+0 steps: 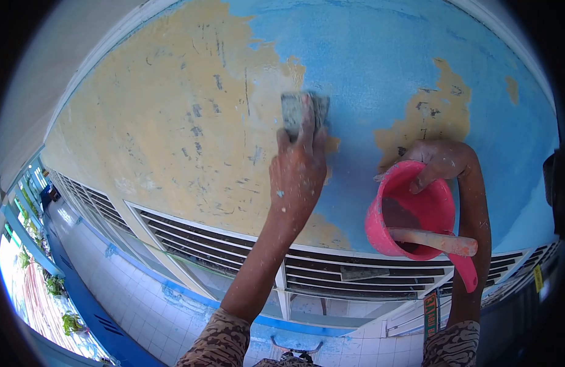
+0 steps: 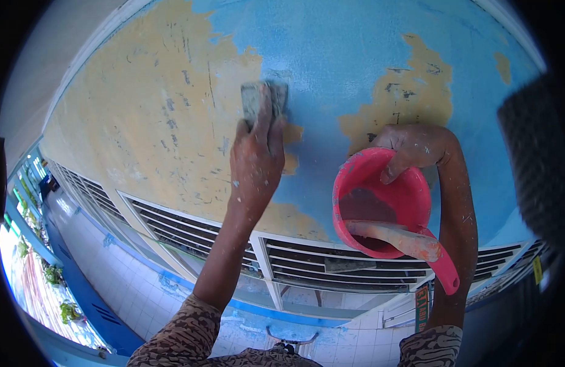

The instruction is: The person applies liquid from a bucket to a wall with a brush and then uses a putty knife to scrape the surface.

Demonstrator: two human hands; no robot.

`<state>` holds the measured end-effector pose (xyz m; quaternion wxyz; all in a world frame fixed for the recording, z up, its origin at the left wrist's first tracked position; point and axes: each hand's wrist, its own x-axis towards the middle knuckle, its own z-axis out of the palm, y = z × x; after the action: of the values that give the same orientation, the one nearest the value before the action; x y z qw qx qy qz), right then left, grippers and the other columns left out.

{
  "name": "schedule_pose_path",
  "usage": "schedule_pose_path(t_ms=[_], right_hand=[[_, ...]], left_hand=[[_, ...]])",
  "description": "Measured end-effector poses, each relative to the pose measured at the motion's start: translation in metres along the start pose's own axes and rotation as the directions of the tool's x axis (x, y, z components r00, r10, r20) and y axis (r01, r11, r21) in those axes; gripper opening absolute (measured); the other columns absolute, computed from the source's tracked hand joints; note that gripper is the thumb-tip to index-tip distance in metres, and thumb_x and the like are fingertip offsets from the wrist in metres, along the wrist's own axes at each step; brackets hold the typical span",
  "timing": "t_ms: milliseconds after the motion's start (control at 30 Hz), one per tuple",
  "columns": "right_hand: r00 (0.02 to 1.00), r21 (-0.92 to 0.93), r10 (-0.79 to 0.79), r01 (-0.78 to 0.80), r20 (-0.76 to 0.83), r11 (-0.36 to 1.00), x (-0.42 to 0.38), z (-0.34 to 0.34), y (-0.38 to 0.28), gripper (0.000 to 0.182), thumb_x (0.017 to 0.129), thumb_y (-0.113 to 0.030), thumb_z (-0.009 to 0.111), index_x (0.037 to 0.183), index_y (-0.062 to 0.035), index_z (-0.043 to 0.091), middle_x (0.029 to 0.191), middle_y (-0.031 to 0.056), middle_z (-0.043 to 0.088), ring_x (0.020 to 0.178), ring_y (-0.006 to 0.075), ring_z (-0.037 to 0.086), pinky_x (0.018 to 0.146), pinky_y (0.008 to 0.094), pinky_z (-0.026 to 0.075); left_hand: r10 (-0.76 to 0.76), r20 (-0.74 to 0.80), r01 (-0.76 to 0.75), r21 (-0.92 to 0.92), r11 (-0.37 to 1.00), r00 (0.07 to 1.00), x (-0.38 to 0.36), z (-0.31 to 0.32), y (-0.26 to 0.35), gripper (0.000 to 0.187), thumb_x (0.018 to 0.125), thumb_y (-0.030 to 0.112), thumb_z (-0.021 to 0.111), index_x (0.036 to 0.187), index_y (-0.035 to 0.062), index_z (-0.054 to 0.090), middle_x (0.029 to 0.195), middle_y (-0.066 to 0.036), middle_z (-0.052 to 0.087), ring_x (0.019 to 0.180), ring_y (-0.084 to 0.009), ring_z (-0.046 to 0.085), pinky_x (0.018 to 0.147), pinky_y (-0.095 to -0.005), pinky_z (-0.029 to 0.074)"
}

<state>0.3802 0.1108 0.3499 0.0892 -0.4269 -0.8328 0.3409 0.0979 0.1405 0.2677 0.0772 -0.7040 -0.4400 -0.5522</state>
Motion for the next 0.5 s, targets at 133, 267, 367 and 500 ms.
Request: schedule_pose_path(t_ms=[133, 267, 367, 500], right_hand=[[1.0, -0.028, -0.005, 0.005, 0.015, 1.0, 0.0, 0.001, -0.006, 0.05, 0.07, -0.009, 0.077, 0.118, 0.0017, 0.071, 0.099, 0.0091, 0.075, 0.083, 0.0158, 0.068, 0.077, 0.0307, 0.055], [0.998, -0.026, -0.057, 0.057, 0.022, 0.998, 0.002, 0.003, -0.009, 0.055, 0.069, -0.007, 0.076, 0.123, 0.0002, 0.069, 0.108, 0.0095, 0.074, 0.089, 0.0173, 0.068, 0.082, 0.0311, 0.055], [0.996, -0.017, -0.082, 0.083, 0.03, 0.996, 0.002, 0.002, -0.012, 0.056, 0.069, -0.007, 0.075, 0.125, 0.0001, 0.068, 0.113, 0.0096, 0.073, 0.093, 0.0173, 0.068, 0.084, 0.031, 0.054], [0.998, 0.009, -0.014, 0.014, 0.056, 1.0, 0.0, 0.002, -0.017, 0.057, 0.069, -0.006, 0.075, 0.126, 0.0005, 0.068, 0.117, 0.0101, 0.072, 0.098, 0.018, 0.067, 0.088, 0.0308, 0.053]], left_hand=[[0.006, 0.026, -0.007, 0.012, 1.0, 1.0, -0.032, 0.008, -0.011, 0.057, 0.102, 0.023, 0.055, 0.156, 0.0165, 0.036, 0.086, -0.025, 0.056, 0.067, -0.0394, 0.065, 0.057, -0.0468, 0.053], [-0.093, 0.102, 0.091, 0.016, 0.996, 0.99, -0.043, 0.004, -0.011, 0.056, 0.102, 0.02, 0.056, 0.155, 0.0156, 0.038, 0.084, -0.025, 0.056, 0.066, -0.0393, 0.064, 0.058, -0.0466, 0.053], [-0.04, 0.005, 0.04, 0.053, 0.998, 0.999, -0.011, -0.005, -0.002, 0.056, 0.102, 0.019, 0.056, 0.155, 0.0153, 0.038, 0.084, -0.025, 0.056, 0.066, -0.0391, 0.064, 0.059, -0.0469, 0.053], [-0.028, 0.061, 0.025, 0.052, 0.998, 0.998, -0.022, -0.002, -0.011, 0.055, 0.102, 0.02, 0.056, 0.154, 0.0147, 0.04, 0.083, -0.025, 0.056, 0.066, -0.0393, 0.064, 0.059, -0.0478, 0.052]])
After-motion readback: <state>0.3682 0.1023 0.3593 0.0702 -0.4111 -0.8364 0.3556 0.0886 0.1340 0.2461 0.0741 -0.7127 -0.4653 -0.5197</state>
